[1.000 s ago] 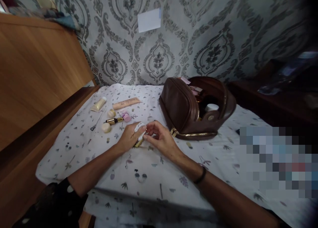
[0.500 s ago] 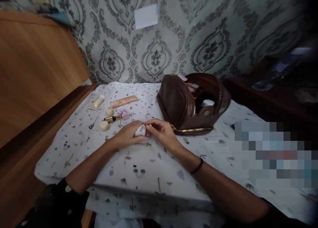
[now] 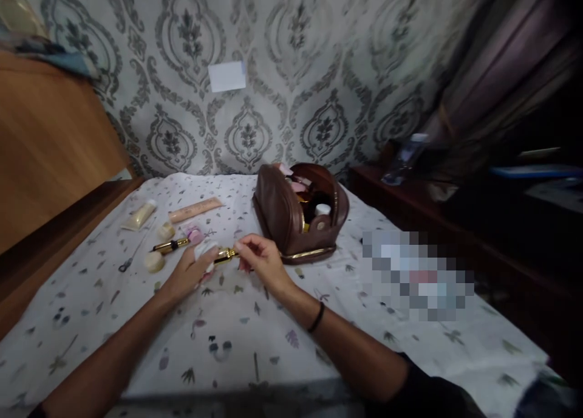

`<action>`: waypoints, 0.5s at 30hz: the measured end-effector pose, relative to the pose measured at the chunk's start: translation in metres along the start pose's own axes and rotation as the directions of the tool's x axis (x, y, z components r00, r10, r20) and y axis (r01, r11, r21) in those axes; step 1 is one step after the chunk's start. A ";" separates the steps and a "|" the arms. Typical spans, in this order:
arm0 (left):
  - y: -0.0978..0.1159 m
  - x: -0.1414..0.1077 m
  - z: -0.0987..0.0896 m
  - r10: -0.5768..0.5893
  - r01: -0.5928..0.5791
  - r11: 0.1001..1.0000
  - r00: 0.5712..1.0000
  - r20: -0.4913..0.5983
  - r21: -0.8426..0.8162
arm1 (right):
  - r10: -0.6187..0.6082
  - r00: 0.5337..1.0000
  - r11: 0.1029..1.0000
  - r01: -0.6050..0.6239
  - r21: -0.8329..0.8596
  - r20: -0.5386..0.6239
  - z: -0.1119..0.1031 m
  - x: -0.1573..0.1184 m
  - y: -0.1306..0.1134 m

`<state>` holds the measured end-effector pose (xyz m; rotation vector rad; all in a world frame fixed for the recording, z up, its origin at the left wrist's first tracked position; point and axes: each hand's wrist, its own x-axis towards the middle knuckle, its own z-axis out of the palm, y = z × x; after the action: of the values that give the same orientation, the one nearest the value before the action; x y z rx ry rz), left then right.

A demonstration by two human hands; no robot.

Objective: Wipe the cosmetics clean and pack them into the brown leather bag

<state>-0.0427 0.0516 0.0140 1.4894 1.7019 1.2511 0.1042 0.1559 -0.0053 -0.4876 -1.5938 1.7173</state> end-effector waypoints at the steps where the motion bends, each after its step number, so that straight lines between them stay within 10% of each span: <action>1: 0.000 -0.001 0.003 -0.023 0.022 0.999 0.999 -0.044 -0.025 | 0.003 1.000 1.000 -0.003 0.006 0.003 0.002 -0.001 -0.002; 9: 0.047 0.002 0.022 -0.191 0.093 0.933 0.948 -0.257 -0.349 | 0.004 0.999 1.000 -0.004 -0.008 0.034 -0.036 -0.031 -0.073; 12: 0.078 0.013 0.024 0.041 -0.046 0.996 0.996 -0.077 -0.074 | -0.064 0.998 0.982 0.062 -0.181 -0.005 -0.085 -0.041 -0.111; 15: 0.099 0.030 0.034 0.288 -0.337 0.897 0.937 0.199 0.287 | -0.031 0.999 0.926 0.021 -0.376 -0.019 -0.127 -0.039 -0.134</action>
<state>0.0235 0.0850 0.0936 2.0652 1.6634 1.0119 0.2532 0.2107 0.0962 -0.6670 -1.9117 1.3797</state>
